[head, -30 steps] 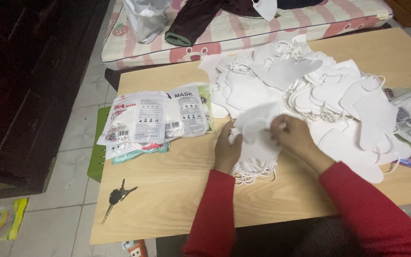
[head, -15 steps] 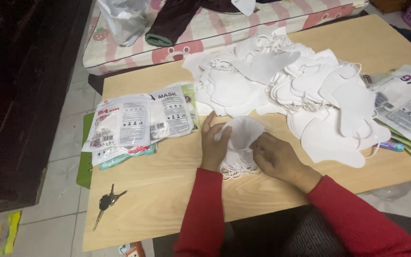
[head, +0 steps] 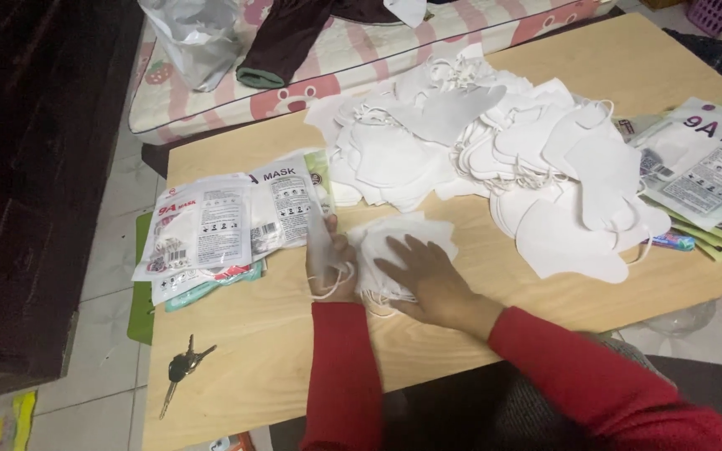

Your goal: The person is sorting and stacking white face masks from a large pile into smaller, neat groups on a wooden surface.

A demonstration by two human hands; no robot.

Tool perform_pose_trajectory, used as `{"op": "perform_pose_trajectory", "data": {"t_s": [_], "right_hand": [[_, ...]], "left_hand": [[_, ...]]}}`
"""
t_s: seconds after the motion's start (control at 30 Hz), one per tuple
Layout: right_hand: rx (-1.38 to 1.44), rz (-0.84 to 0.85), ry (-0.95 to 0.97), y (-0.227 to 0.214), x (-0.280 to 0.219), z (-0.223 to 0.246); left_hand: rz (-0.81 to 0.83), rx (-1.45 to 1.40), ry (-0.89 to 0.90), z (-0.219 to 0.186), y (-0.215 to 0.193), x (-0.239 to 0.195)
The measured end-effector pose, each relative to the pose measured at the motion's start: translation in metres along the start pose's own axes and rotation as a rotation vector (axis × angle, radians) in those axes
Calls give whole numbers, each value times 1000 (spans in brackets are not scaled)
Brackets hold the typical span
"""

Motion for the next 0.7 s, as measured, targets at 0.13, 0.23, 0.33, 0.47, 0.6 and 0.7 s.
{"op": "perform_pose_trajectory", "data": {"t_s": [0.13,0.23,0.33,0.47,0.6,0.7], "right_hand": [[-150,136,22,7,5,-4],[-249,153,67,9,5,-22],[-325,120,128,3,2,-51],[-317,173,265,-14,-7,-85],[233,178,283,-72,-33,-71],[633,52,452,-92,-53,-98]], "left_hand": [[-248,265,50,-3,52,-24],[-183,164,-10,-2,65,-23],[-249,182,18,2,41,-19],[-308,442,57,3,83,-25],[-323,591,-6,26,84,-33],[-233,704,-70,49,74,-25]]}}
Point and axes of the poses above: each hand's wrist, its own x-axis towards the middle knuckle, its own y-axis out of the palm, z = x × y, the point moved 6 cm from there along x, towards the middle knuckle
